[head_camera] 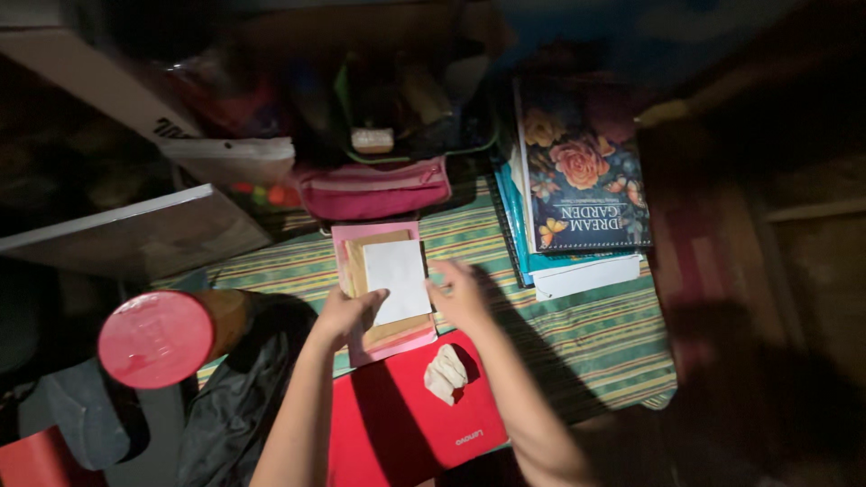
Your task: The person organizes items on a cluttered table, handling a small notebook, coins, a red laptop, and a black pouch. They place coins into a small container, wipe the laptop with a cloth, and pack items into the pouch.
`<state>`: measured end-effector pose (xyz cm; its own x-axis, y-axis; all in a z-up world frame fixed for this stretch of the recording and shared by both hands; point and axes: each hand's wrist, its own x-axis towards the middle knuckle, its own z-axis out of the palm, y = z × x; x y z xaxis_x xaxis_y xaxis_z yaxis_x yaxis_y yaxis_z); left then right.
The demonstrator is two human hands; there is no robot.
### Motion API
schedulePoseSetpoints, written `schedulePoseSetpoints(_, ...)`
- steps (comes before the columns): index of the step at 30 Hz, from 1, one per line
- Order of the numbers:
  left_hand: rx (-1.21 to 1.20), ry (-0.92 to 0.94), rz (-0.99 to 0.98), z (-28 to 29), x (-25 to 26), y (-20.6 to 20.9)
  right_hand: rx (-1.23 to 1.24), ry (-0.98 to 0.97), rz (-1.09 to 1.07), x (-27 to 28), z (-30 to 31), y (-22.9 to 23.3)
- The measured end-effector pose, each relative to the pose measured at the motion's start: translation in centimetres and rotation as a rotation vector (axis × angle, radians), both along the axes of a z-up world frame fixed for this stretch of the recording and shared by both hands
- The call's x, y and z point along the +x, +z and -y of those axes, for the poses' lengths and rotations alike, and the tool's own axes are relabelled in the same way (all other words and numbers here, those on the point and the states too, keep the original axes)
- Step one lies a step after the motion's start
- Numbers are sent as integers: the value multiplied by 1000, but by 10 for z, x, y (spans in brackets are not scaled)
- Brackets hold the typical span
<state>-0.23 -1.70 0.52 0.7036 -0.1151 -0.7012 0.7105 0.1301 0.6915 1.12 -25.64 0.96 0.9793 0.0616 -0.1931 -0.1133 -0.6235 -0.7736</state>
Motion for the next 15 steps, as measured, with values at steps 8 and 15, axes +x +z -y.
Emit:
schedulePoseSetpoints(8,-201,141,94,-24,-3,26,-702,-53,407,34,123,105)
schedulePoseSetpoints(15,-329,224,111,-28,-15,55,-195,-109,260,102,226,167)
